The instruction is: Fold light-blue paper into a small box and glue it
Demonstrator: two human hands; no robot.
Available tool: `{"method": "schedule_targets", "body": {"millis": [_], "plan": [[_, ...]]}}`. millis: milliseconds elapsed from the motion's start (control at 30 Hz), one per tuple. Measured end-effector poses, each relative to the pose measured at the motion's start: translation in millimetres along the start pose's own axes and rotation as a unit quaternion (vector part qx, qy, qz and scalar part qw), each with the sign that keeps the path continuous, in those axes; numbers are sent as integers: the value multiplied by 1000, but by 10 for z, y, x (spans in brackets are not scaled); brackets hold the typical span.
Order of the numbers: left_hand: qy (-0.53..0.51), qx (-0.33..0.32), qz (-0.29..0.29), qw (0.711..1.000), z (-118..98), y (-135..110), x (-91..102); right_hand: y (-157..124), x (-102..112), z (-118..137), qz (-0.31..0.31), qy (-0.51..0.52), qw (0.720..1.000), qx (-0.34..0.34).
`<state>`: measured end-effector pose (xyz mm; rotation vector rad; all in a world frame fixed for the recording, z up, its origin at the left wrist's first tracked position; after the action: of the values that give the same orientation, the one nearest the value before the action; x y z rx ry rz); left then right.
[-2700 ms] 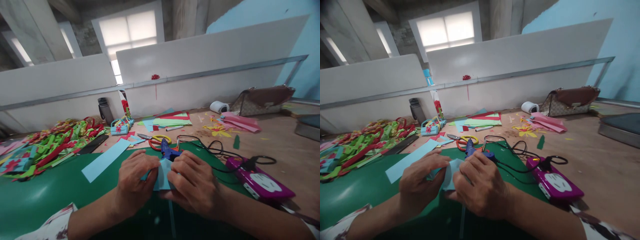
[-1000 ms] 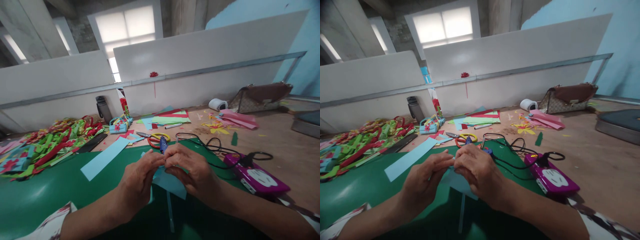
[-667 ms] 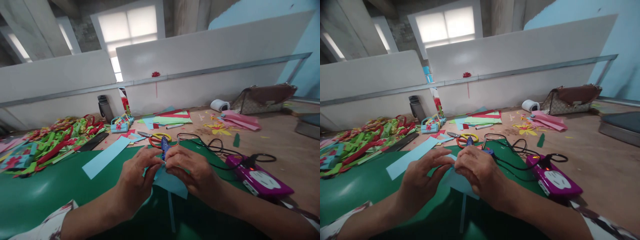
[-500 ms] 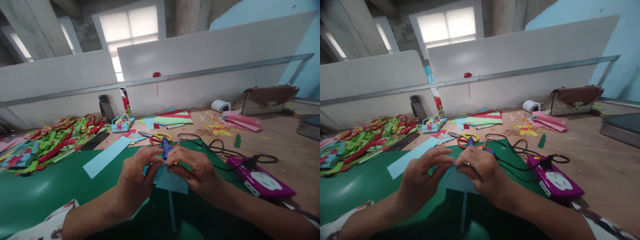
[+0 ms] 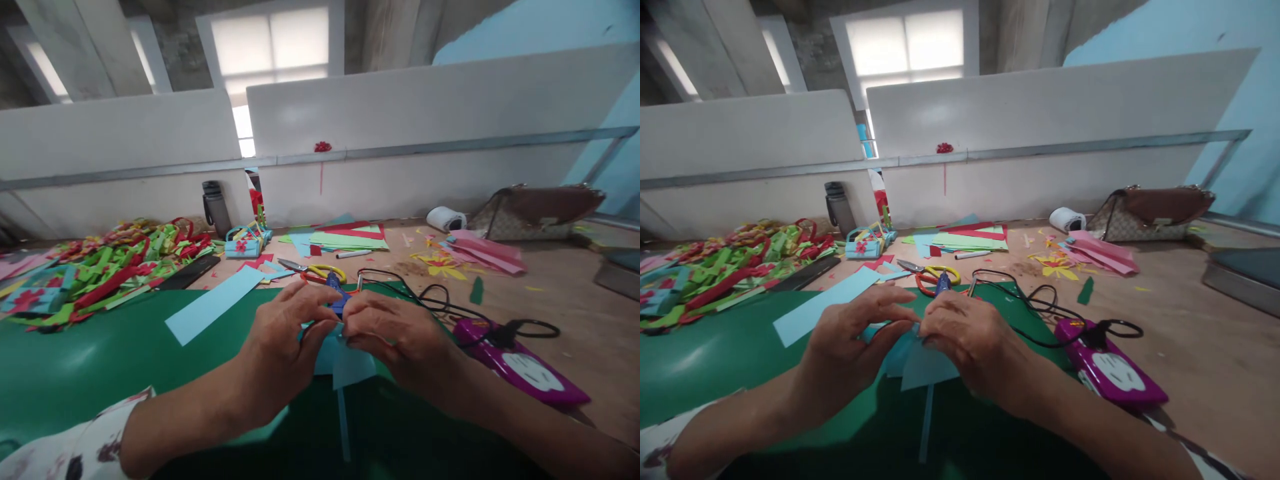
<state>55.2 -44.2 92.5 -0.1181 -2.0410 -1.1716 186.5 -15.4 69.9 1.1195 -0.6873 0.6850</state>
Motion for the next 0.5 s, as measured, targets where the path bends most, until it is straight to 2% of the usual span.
{"method": "schedule_targets", "body": {"millis": [167,333,500], "plan": [[-18,8,0,1000,26,3,10,-6,0,6,20,-5,1000,-15],[-79,71,20,994,98,14,26,1,4,28,23,-6,999,-21],[-178,125,47,975,134,24,3,9,10,43,34,-28,999,-21]]}}
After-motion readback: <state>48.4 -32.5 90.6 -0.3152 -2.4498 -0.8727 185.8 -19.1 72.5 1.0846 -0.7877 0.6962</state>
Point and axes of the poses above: each hand's wrist, its own y-axis towards the middle knuckle, its own x-axis out of the back of the hand, z = x × y, the point moved 6 cm from there along y, towards the middle knuckle, and after that the axes turned 10 degrees about z, right-handed, at the moved point
